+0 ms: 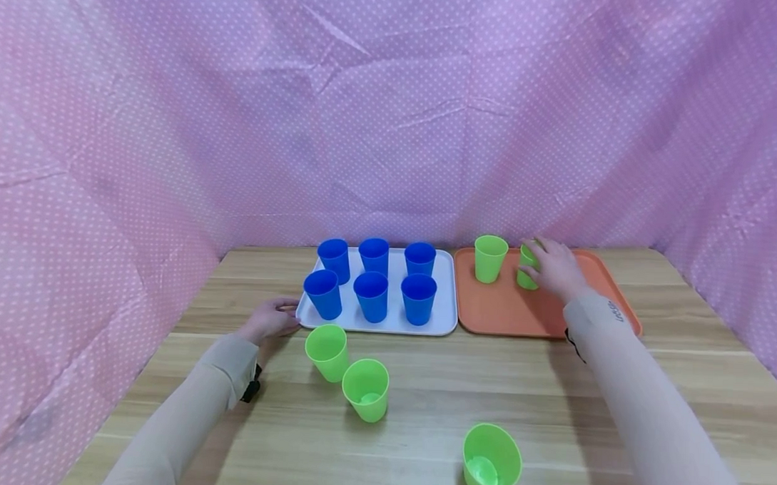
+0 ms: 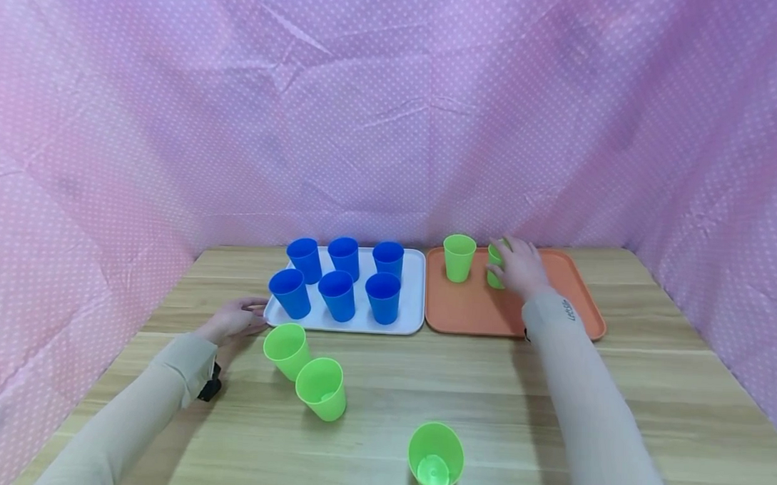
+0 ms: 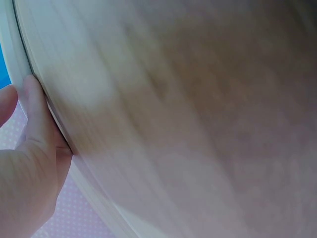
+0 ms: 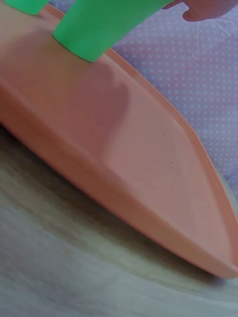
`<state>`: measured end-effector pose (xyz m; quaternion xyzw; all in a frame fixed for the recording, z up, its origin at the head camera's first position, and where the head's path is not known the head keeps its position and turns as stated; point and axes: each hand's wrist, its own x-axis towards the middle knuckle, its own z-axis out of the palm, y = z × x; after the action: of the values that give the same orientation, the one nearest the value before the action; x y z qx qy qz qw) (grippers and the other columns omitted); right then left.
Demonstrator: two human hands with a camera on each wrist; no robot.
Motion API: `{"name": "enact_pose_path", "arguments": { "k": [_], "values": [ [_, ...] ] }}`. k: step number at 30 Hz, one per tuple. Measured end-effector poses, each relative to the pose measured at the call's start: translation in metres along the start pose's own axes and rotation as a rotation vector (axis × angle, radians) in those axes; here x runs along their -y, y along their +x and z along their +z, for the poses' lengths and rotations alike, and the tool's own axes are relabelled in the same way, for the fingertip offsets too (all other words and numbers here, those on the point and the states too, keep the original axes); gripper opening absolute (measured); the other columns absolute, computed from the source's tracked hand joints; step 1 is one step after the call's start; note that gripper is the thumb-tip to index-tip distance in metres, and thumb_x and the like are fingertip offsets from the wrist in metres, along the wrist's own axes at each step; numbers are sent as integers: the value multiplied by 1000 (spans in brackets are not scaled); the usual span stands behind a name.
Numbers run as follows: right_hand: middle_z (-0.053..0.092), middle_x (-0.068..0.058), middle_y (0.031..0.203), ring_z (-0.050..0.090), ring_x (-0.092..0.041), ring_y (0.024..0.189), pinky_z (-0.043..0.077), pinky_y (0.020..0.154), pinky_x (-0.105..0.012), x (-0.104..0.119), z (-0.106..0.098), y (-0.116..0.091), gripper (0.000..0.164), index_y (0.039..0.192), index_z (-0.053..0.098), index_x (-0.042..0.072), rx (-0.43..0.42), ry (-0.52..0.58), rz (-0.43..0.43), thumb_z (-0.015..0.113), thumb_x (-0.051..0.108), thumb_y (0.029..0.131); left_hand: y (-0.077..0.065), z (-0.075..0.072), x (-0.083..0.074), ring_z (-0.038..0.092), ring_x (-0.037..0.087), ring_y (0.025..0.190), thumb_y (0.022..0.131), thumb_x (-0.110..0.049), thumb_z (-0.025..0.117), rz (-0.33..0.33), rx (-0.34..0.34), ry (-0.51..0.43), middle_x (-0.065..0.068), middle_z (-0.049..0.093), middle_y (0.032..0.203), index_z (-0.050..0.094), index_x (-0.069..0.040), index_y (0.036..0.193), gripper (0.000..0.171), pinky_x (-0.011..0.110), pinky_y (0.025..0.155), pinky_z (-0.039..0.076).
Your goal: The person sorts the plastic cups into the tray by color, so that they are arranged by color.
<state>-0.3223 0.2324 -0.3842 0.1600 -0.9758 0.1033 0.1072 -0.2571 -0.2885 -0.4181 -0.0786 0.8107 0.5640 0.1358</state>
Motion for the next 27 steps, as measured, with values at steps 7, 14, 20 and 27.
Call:
{"name": "enact_pose_path", "arguments": {
  "k": [7, 14, 20, 27],
  "values": [
    [32, -31, 144, 28, -47, 133, 15, 113, -61, 1, -2, -2, 60, 139, 39, -3, -32, -2, -30, 60, 28, 92, -1, 1, 1, 60, 21, 101, 87, 12, 48, 3, -14, 46, 36, 42, 135, 34, 12, 138, 53, 29, 87, 55],
    [34, -31, 143, 28, -47, 133, 13, 115, -59, 5, -11, -8, 59, 138, 41, -5, -57, 22, -62, 61, 26, 92, -3, 3, 0, 60, 22, 104, 88, 10, 48, -12, -18, 65, 35, 41, 137, 33, 11, 139, 53, 29, 88, 54],
    [36, -30, 141, 31, -47, 131, 16, 114, -59, 7, -19, -15, 57, 136, 43, -4, -71, 44, -89, 63, 24, 91, -13, 8, 1, 60, 23, 105, 89, 10, 47, -15, -27, 49, 37, 40, 137, 32, 13, 139, 53, 30, 89, 54],
    [39, -31, 139, 33, -48, 128, 18, 112, -61, 10, -31, -27, 56, 136, 44, -4, -90, 71, -150, 64, 21, 90, -23, 13, 2, 59, 26, 108, 88, 11, 47, -36, -46, 58, 35, 42, 136, 32, 11, 140, 54, 32, 90, 54]
  ]
}}
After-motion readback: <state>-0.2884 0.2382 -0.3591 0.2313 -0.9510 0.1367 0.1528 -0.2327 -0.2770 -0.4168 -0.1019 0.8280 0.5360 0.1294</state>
